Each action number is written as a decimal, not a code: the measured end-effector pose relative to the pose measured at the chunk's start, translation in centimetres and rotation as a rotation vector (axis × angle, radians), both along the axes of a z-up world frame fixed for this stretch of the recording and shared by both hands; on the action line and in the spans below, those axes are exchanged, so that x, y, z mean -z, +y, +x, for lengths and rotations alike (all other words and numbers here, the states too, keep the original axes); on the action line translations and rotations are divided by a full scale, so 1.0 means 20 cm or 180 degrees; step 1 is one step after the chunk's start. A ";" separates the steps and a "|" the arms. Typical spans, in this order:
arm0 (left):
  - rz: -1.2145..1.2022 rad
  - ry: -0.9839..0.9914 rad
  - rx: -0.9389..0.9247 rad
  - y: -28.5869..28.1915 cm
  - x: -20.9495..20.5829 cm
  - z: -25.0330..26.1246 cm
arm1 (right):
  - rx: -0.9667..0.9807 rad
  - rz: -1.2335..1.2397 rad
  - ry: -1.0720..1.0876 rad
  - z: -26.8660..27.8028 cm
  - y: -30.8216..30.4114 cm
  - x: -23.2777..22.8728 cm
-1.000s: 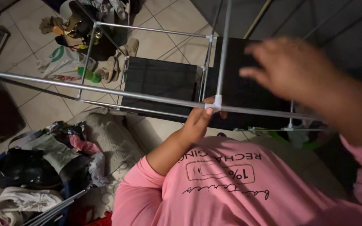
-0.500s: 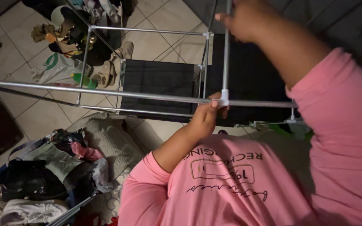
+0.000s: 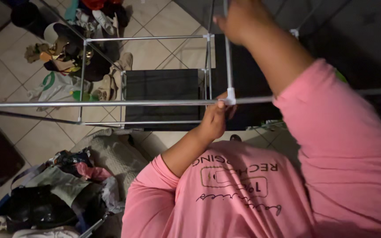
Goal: The person connects metal rods into plastic corner joints to assemble the frame of a multi-tier shelving unit.
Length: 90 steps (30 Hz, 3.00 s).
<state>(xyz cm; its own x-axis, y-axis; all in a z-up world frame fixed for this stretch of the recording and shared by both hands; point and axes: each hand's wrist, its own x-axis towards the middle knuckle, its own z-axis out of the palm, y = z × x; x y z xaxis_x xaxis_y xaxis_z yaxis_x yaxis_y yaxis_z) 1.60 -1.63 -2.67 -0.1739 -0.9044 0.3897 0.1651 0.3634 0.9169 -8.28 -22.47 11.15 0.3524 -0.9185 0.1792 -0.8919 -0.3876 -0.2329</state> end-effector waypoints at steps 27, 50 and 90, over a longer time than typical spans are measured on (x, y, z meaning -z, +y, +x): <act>-0.0307 -0.1167 -0.0369 0.00 -0.15 0.04 | 0.0180 -0.0147 0.0249 0.07 0.07 0.04; -0.1660 -0.4133 -0.1338 0.12 -0.81 0.41 | -0.1841 -0.0661 -0.0493 -0.33 0.89 -0.09; -0.2097 -0.4061 -0.1370 0.08 -0.77 0.39 | -0.1835 -0.0254 -0.0582 -0.33 0.89 -0.12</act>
